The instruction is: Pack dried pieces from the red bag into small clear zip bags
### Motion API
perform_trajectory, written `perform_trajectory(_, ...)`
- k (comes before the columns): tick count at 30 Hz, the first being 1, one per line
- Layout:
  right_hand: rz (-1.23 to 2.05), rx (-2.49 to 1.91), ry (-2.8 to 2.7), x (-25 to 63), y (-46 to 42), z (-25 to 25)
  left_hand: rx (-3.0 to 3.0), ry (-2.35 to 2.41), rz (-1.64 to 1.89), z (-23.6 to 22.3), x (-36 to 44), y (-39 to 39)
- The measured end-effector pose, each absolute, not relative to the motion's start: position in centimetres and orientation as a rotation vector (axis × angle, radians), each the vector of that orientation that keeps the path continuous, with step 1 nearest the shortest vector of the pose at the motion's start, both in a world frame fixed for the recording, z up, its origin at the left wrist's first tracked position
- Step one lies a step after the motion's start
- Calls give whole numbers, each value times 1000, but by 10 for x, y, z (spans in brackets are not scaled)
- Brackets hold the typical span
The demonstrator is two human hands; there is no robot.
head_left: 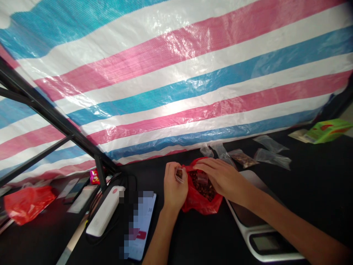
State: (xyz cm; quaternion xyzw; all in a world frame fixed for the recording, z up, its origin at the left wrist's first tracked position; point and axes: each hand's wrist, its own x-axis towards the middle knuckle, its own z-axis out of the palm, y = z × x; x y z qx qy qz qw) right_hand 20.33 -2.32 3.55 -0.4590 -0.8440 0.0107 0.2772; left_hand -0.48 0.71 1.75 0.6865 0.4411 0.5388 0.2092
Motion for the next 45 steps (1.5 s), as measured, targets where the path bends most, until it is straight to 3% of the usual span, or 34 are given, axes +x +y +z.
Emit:
perform_trajectory(34, 184, -1226, -2371, 203, -26, 41, 2016, 1355, 1433, 13, -10, 12)
perform_trajectory(45, 110, -1350, -2383, 201, -24, 23, 1934, 1510, 1036, 2, -13, 14)
